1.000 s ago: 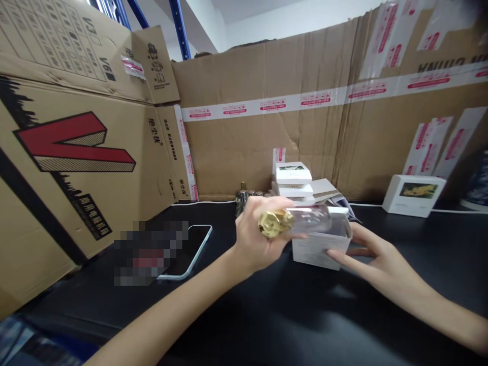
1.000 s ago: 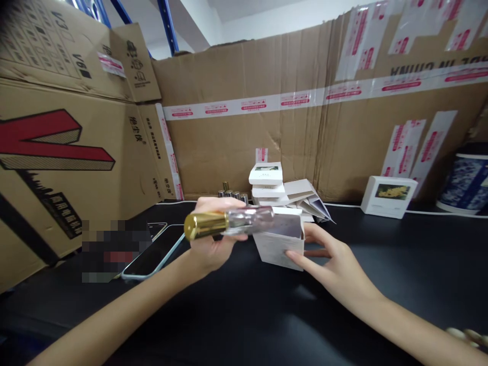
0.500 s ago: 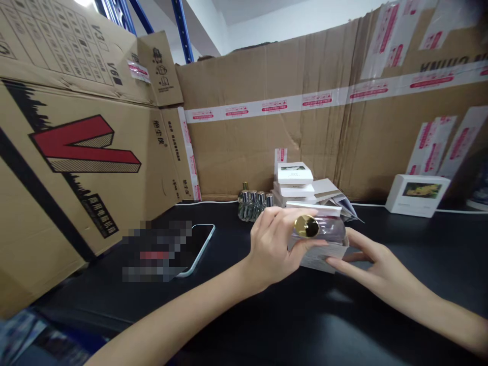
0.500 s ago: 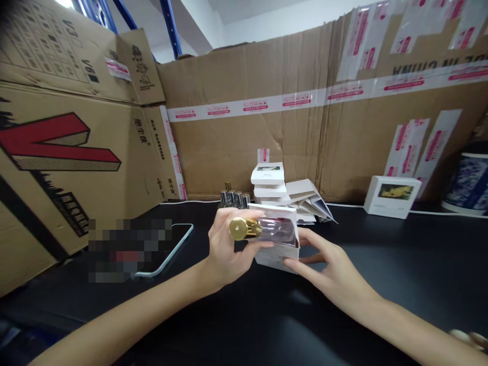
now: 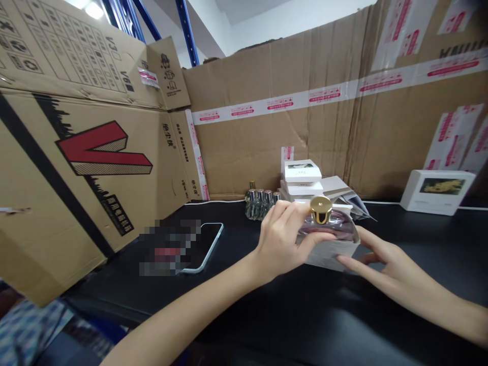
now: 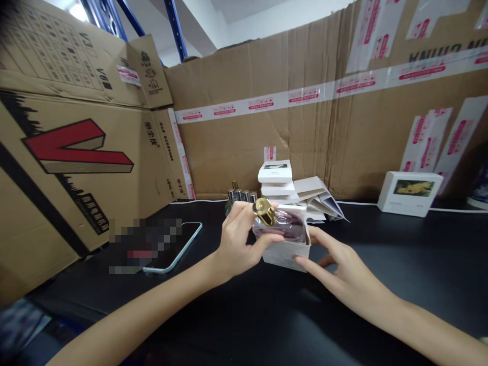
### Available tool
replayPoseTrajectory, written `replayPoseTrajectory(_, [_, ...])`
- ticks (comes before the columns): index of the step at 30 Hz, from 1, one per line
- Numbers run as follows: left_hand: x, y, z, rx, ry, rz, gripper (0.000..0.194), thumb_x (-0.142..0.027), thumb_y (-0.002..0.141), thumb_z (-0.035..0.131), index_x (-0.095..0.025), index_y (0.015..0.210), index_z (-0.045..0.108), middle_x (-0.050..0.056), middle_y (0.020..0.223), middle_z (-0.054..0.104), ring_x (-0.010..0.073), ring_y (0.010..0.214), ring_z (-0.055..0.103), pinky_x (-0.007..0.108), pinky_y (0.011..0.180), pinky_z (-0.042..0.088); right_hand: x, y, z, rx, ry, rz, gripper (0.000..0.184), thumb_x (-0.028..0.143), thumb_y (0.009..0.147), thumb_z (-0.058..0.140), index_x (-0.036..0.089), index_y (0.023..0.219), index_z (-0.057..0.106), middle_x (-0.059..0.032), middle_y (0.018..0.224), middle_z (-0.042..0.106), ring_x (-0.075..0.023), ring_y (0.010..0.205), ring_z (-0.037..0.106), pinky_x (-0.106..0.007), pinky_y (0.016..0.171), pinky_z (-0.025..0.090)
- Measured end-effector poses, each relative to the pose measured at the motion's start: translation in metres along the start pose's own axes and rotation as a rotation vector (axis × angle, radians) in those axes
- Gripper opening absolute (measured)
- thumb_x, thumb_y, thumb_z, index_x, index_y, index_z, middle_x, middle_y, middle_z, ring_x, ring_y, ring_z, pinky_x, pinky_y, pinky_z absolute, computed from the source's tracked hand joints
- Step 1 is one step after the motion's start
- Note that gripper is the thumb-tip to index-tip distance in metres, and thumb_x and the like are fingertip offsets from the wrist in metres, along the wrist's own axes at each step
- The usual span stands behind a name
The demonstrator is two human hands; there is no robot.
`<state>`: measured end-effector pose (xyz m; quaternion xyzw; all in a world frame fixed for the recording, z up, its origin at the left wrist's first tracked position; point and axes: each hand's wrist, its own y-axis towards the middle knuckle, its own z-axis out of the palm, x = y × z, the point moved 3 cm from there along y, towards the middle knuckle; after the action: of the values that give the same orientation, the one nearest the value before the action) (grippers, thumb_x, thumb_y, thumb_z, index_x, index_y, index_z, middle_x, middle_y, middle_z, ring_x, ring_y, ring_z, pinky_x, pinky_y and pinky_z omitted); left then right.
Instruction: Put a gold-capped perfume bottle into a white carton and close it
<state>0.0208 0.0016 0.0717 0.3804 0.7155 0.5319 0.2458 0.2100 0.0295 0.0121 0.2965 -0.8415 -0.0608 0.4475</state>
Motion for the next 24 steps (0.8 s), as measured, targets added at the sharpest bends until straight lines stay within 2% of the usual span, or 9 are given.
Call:
replayPoseTrajectory(4, [0.0007,-0.0010,0.0032,0.059,0.047,-0.019,0.038,-0.045,0.085,0.058,-0.011,0.103,0.059,0.004,0.087,0.063,0.0158,0.079,0.049,0.029,0.073,0.043,-0.0015,-0.0003,-0.0004,-0.006,0.006,-0.019,0.053,0.050,0.086,0.054,0.019,0.126,0.041,-0.0103,0.122,0.052,-0.0136,0.073,0.063,-0.023,0.067,0.054])
replayPoseTrajectory(7, [0.0000,-0.0005,0.0037,0.112,0.038,-0.024,0.036,-0.043,0.087,0.055,-0.011,0.101,0.058,0.005,0.089,0.063,0.0162,0.081,0.049,0.030,0.074,0.040,-0.0020,-0.0006,-0.0002,-0.006,0.002,-0.025,0.051,0.050,0.086,0.053,0.019,0.125,0.042,-0.0101,0.121,0.051,-0.0131,0.073,0.062,-0.022,0.068,0.054])
replayPoseTrajectory(11, [-0.0006,-0.0007,0.0043,0.213,-0.012,-0.016,0.030,-0.039,0.089,0.051,-0.011,0.098,0.059,0.006,0.095,0.059,0.0168,0.087,0.047,0.032,0.079,0.035,-0.0004,-0.0009,0.0006,-0.009,-0.038,-0.022,0.052,0.052,0.084,0.053,0.018,0.123,0.043,-0.0091,0.110,0.057,-0.0128,0.068,0.062,-0.021,0.064,0.053])
replayPoseTrajectory(15, [0.0023,-0.0019,0.0073,0.293,0.005,-0.029,0.025,-0.032,0.093,0.046,-0.015,0.087,0.064,0.004,0.092,0.057,0.0162,0.091,0.045,0.032,0.084,0.030,0.0023,0.0005,0.0010,-0.009,-0.031,-0.040,0.049,0.050,0.087,0.050,0.020,0.125,0.044,-0.0099,0.122,0.052,-0.0128,0.072,0.062,-0.021,0.065,0.054])
replayPoseTrajectory(19, [0.0047,-0.0038,0.0097,0.292,0.029,-0.026,0.027,-0.031,0.094,0.043,-0.017,0.088,0.065,0.004,0.094,0.057,0.0163,0.093,0.044,0.032,0.084,0.030,0.0063,0.0027,0.0001,-0.031,-0.053,-0.087,0.046,0.049,0.088,0.050,0.019,0.122,0.048,-0.0100,0.121,0.053,-0.0134,0.075,0.062,-0.021,0.063,0.054])
replayPoseTrajectory(24, [0.0017,-0.0085,0.0081,0.218,0.081,0.041,0.026,-0.031,0.094,0.043,-0.015,0.088,0.062,0.005,0.094,0.056,0.0168,0.092,0.044,0.032,0.084,0.031,0.0074,0.0011,-0.0011,-0.098,-0.087,-0.190,0.046,0.045,0.089,0.051,0.021,0.127,0.040,-0.0103,0.119,0.054,-0.0188,0.101,0.058,-0.019,0.065,0.055])
